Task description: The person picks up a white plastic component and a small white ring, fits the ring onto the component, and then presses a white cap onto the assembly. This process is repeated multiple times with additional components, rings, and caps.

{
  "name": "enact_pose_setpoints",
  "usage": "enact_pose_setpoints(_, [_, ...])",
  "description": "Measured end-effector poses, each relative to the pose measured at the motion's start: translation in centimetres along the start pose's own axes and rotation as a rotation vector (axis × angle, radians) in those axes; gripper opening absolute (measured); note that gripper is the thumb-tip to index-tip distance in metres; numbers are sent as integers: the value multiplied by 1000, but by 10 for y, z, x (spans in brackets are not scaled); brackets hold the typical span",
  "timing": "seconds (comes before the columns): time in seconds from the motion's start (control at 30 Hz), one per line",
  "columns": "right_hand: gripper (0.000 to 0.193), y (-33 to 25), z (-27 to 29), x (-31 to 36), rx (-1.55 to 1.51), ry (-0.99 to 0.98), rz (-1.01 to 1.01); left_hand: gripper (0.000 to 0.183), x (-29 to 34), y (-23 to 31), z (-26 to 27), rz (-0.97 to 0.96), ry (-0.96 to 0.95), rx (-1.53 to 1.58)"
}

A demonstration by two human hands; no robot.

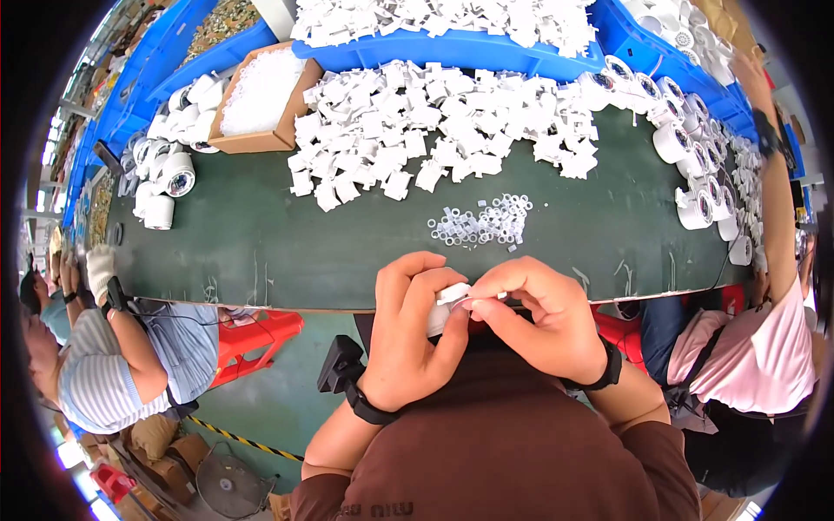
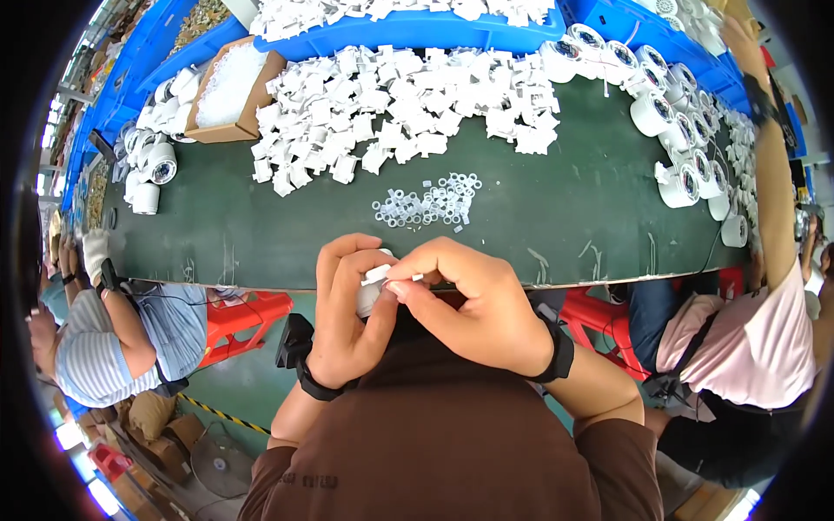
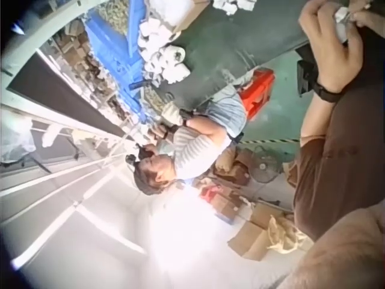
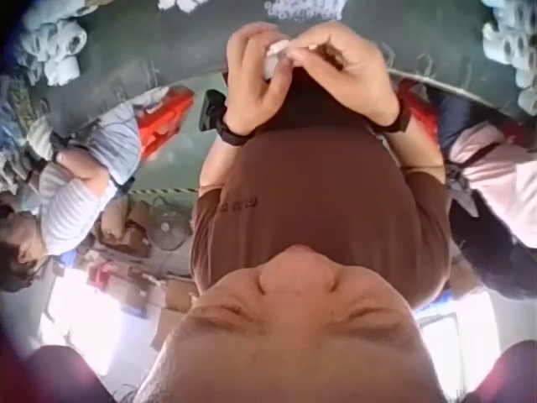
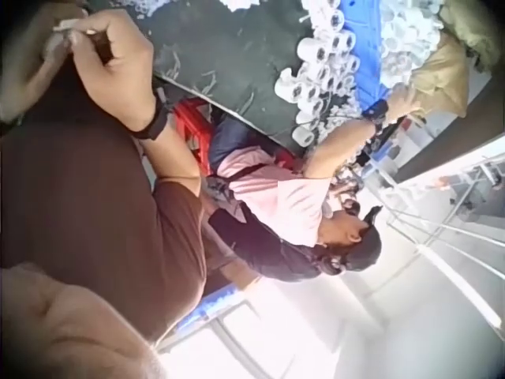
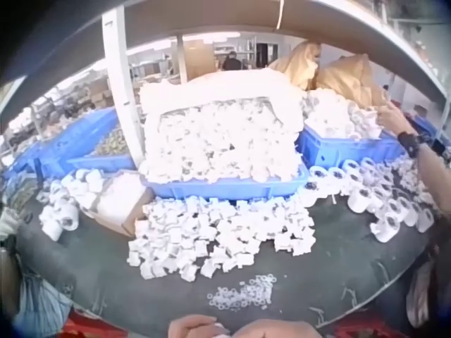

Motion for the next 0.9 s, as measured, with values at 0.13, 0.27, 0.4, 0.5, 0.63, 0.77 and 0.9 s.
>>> enact_pose_setpoints(0.13, [16,7,-1,1,223,100,150,21,-4,0,-1,-1,61,-13])
enact_pose_setpoints(0.27, [13,17,-5,1,192,158,68,17,-4,-1,-3,9,115,48])
enact_pose_setpoints(0.4, [10,21,-7,1,106,176,-21,15,-8,-2,-5,-14,88,86])
enact_pose_setpoints(0.5, [9,19,-4,2,38,171,-80,13,-11,2,-5,-43,28,59])
enact_pose_setpoints(0.63, [11,10,5,2,162,137,12,12,-10,3,-4,-55,25,48])
enact_pose_setpoints(0.77, [16,-5,46,-7,715,247,192,10,-9,-1,-2,-46,51,84])
enact_pose_setpoints(0.9, [23,16,113,-32,1283,584,287,10,-9,0,-4,-43,39,74])
Point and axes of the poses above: each hand's wrist, its own x-axis away from the middle knuckle, its own z-axis out of the back of the hand, y = z × x, the point moved 3 cm from there along -x, towards the middle knuckle, and after that the axes turned 9 degrees about x, right-handed, at the moved point
